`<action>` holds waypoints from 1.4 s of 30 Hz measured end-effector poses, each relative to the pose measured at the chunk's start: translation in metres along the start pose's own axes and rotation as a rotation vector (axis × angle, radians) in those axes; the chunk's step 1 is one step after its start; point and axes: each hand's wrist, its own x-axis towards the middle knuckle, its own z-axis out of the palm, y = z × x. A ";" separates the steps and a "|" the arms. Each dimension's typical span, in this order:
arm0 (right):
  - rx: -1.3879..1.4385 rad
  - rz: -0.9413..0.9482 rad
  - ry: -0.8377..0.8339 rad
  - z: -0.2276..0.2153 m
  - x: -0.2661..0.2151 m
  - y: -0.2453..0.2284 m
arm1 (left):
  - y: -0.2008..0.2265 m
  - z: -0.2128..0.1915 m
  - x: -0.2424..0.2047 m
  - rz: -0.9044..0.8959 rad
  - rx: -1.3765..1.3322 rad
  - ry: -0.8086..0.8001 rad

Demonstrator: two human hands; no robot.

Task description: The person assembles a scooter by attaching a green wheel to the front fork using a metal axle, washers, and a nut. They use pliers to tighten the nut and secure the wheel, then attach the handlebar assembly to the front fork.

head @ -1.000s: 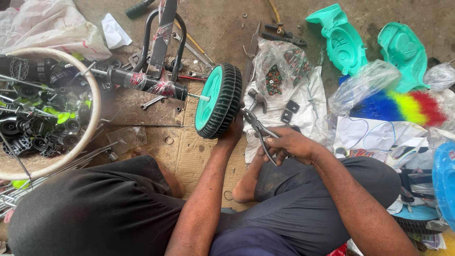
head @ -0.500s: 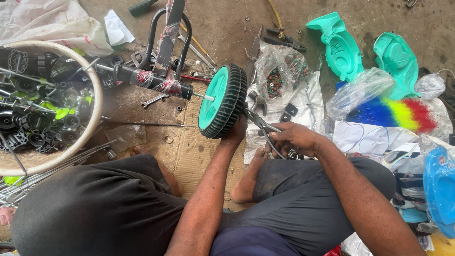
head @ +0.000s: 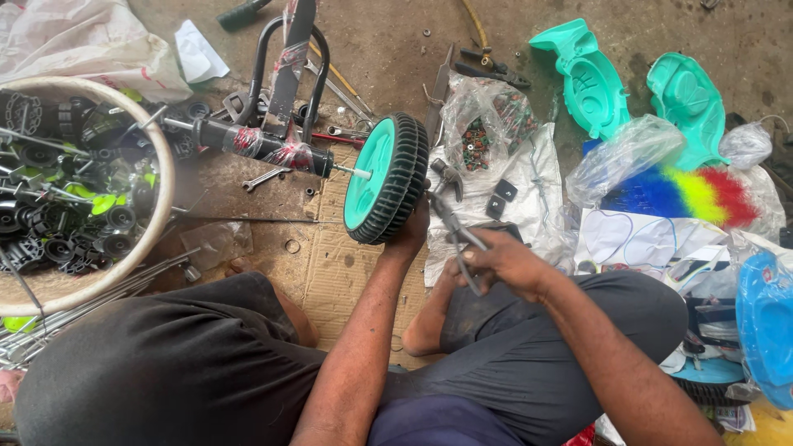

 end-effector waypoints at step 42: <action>-0.007 0.024 -0.130 -0.023 0.007 -0.022 | 0.015 -0.009 0.002 0.275 0.299 0.029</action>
